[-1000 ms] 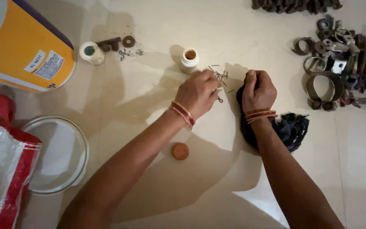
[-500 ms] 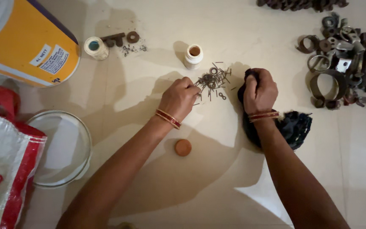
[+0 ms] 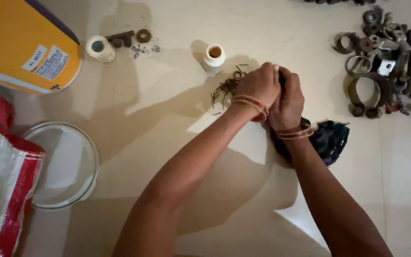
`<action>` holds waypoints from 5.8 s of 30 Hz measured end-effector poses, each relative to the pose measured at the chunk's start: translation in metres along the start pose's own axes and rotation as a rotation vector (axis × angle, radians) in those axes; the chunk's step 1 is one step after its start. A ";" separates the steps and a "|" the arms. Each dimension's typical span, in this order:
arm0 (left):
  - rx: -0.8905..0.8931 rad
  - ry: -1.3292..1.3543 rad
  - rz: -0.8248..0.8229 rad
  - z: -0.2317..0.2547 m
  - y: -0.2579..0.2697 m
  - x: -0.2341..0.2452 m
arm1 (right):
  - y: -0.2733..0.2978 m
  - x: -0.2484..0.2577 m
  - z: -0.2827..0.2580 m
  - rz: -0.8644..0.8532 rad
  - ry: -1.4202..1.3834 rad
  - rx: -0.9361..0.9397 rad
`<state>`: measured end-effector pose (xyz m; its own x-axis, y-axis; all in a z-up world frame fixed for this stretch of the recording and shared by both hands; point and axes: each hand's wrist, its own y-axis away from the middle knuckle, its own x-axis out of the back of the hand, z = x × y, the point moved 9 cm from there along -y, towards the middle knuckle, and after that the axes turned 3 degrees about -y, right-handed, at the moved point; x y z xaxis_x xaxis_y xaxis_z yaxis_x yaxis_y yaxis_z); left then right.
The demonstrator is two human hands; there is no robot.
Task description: The person wipes a small white bottle with a dark cloth, then picks up small metal pins and washers from the floor, placing them into the bottle. The person then wipes the floor and a bucket lid with the cloth.
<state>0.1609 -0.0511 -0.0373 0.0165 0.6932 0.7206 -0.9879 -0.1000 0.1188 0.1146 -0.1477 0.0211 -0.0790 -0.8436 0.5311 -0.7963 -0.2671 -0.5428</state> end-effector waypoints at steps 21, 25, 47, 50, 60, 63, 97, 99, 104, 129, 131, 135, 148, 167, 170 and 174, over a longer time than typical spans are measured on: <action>-0.151 0.311 0.137 0.005 -0.006 -0.011 | 0.014 0.005 0.091 0.104 -0.460 -0.416; -0.159 0.500 0.226 -0.004 -0.001 -0.022 | 0.011 0.004 0.085 0.047 -0.466 -0.417; 0.038 0.739 0.168 -0.045 0.005 -0.019 | 0.009 0.009 0.068 0.107 -0.308 -0.346; 0.035 0.891 0.112 -0.045 0.004 -0.022 | 0.006 0.011 0.063 0.080 -0.322 -0.228; 0.046 1.030 -0.030 -0.028 0.012 -0.014 | 0.017 -0.004 0.095 -0.018 -0.491 -0.474; -0.100 0.724 0.209 -0.024 0.013 0.056 | 0.015 0.001 0.094 0.058 -0.396 -0.542; -0.150 -0.236 0.210 -0.061 0.038 0.068 | 0.005 0.002 0.077 0.083 -0.154 -0.457; -0.134 -0.136 0.280 -0.061 0.040 0.072 | 0.006 0.003 0.075 0.092 -0.185 -0.464; -0.003 0.245 0.265 -0.059 0.031 0.044 | 0.007 0.005 0.077 0.099 -0.297 -0.521; 0.335 1.454 -0.168 -0.050 0.018 -0.041 | 0.014 0.006 0.094 0.162 -0.479 -0.527; 0.344 1.497 -0.155 -0.055 0.021 -0.029 | 0.016 0.005 0.101 0.140 -0.389 -0.562; 0.189 1.252 0.093 -0.100 0.033 0.049 | 0.009 0.009 0.095 0.136 -0.234 -0.392; 0.060 -0.271 0.706 -0.200 0.109 0.240 | 0.010 0.006 0.083 0.090 -0.260 -0.431; 0.294 0.506 0.229 -0.044 0.017 -0.022 | 0.001 -0.006 0.058 -0.082 -0.209 -0.300; 0.305 0.636 0.223 -0.051 0.015 -0.036 | 0.006 -0.008 0.074 -0.039 -0.179 -0.415; 0.298 0.596 0.206 -0.045 0.015 -0.036 | 0.005 -0.005 0.080 -0.003 -0.175 -0.386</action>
<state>0.1387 -0.0450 -0.0922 -0.3382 0.9043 0.2604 -0.8761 -0.4036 0.2638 0.1590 -0.1825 -0.0367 -0.0003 -0.9184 0.3957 -0.9652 -0.1032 -0.2403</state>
